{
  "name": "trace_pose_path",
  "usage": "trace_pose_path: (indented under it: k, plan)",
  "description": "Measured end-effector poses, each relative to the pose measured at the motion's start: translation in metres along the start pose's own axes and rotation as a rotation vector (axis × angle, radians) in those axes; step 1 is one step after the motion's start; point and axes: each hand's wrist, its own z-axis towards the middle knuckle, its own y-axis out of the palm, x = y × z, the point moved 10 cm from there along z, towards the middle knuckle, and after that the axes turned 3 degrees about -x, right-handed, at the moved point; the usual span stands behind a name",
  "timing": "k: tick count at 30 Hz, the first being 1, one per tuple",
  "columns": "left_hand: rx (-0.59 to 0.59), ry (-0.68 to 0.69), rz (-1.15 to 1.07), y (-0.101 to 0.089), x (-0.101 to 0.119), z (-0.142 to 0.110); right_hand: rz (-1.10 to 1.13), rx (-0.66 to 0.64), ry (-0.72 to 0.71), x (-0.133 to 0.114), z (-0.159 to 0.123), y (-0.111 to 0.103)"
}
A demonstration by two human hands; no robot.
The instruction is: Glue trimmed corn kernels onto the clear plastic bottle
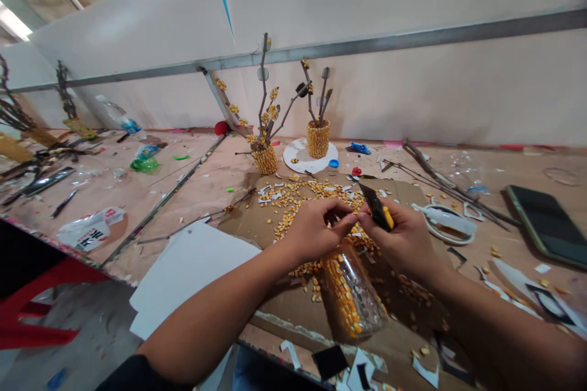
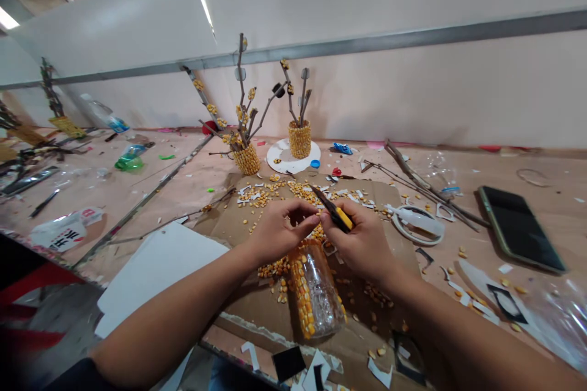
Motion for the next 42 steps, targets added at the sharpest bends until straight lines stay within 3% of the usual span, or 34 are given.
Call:
trace_pose_path:
  k: [4,7,9,12,14,15,17,20,27,33,38,42]
  plan:
    - [-0.051,-0.019,0.245,-0.024,0.018,0.001,0.013,0.018,0.017,0.001,0.001,-0.005]
    - [-0.093,-0.044,0.481,-0.074,0.027,-0.014,0.019,0.009,0.012,0.000,0.001,-0.006]
    - [-0.067,-0.186,0.629,-0.126,0.010,-0.033,0.026,0.006,0.011,0.001,0.002,-0.007]
    - [0.033,-0.470,0.896,-0.208,-0.037,-0.076,0.045,0.015,0.014,0.002,0.003,-0.009]
    - [0.045,-0.630,1.014,-0.242,-0.075,-0.103,0.048,0.023,0.010,0.002,0.003,-0.010]
    - [0.025,-0.665,1.031,-0.248,-0.091,-0.112,0.046,0.024,0.006,0.002,0.003,-0.010]
    - [-0.027,-0.658,1.040,-0.248,-0.116,-0.120,0.038,0.024,-0.005,0.001,0.002,-0.010]
    - [-0.037,-0.622,1.059,-0.242,-0.131,-0.118,0.036,0.027,-0.027,-0.001,0.001,-0.011]
    - [-0.046,-0.519,1.078,-0.251,-0.137,-0.086,0.058,0.021,-0.032,-0.002,0.003,-0.014]
    - [-0.042,-0.500,1.056,-0.263,-0.156,-0.060,0.030,0.024,-0.027,0.001,0.004,-0.014]
    - [0.004,-0.508,1.025,-0.269,-0.166,-0.058,0.011,0.013,-0.039,0.001,0.004,-0.014]
    - [0.065,-0.502,1.013,-0.269,-0.161,-0.070,0.012,0.005,-0.034,0.004,0.003,-0.012]
